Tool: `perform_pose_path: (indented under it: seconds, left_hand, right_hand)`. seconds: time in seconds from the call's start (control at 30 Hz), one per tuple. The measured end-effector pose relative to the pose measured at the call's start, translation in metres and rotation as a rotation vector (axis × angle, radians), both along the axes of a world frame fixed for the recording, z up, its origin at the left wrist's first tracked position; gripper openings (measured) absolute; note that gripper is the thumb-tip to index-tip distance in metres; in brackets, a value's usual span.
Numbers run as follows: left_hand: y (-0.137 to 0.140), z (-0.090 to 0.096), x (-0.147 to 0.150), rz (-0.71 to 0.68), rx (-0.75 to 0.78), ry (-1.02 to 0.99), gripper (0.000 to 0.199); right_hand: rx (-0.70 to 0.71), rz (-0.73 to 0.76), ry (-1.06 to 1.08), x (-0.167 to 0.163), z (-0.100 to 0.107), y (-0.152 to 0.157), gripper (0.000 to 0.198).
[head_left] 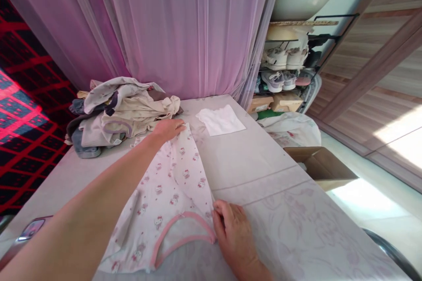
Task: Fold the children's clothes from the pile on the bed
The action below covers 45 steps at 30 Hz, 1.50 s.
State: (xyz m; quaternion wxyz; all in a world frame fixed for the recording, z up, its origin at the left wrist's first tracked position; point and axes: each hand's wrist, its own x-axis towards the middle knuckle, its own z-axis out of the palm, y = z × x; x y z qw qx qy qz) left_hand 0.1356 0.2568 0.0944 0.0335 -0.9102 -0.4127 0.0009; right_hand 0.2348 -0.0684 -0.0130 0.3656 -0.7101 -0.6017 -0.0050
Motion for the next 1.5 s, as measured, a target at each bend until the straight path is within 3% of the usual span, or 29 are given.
perform_pose_path:
  seconds: [0.23,0.53,0.67,0.77,0.87,0.97,1.17,1.33,1.5]
  left_hand:
    - [0.010,-0.043,0.015,-0.015,-0.094,0.048,0.032]
    - [0.015,-0.058,-0.003,0.100,-0.140,-0.077,0.043]
    - [-0.008,-0.056,-0.022,0.258,-0.120,-0.354,0.046]
    - [-0.045,-0.051,-0.048,0.322,-0.129,-0.386,0.032]
    - [-0.087,-0.049,-0.075,0.255,-0.392,-0.310,0.024]
    - [-0.116,-0.055,-0.091,0.256,-0.614,-0.370,0.024]
    - [-0.128,-0.067,-0.083,0.471,-0.909,-0.599,0.030]
    - [-0.126,-0.062,-0.078,0.400,-0.898,-0.648,0.032]
    - [-0.120,-0.062,-0.084,0.321,-0.748,-0.599,0.019]
  right_hand:
    - [0.009,0.004,-0.064,0.002,0.005,0.003,0.027]
    - [-0.071,0.025,-0.037,0.005,0.008,0.003,0.030]
    - [-0.072,0.052,-0.024,0.006,0.008,0.001,0.029]
    - [-0.019,0.062,-0.037,0.008,0.010,0.000,0.023]
    - [0.036,0.091,-0.089,0.005,0.013,0.000,0.019]
    - [0.034,0.122,-0.139,-0.001,0.013,0.002,0.016]
    - [0.024,0.068,-0.132,-0.008,0.004,0.007,0.016]
    - [0.031,0.052,-0.088,-0.005,0.004,0.007,0.022]
    - [0.029,0.070,-0.083,-0.005,0.005,0.006,0.023]
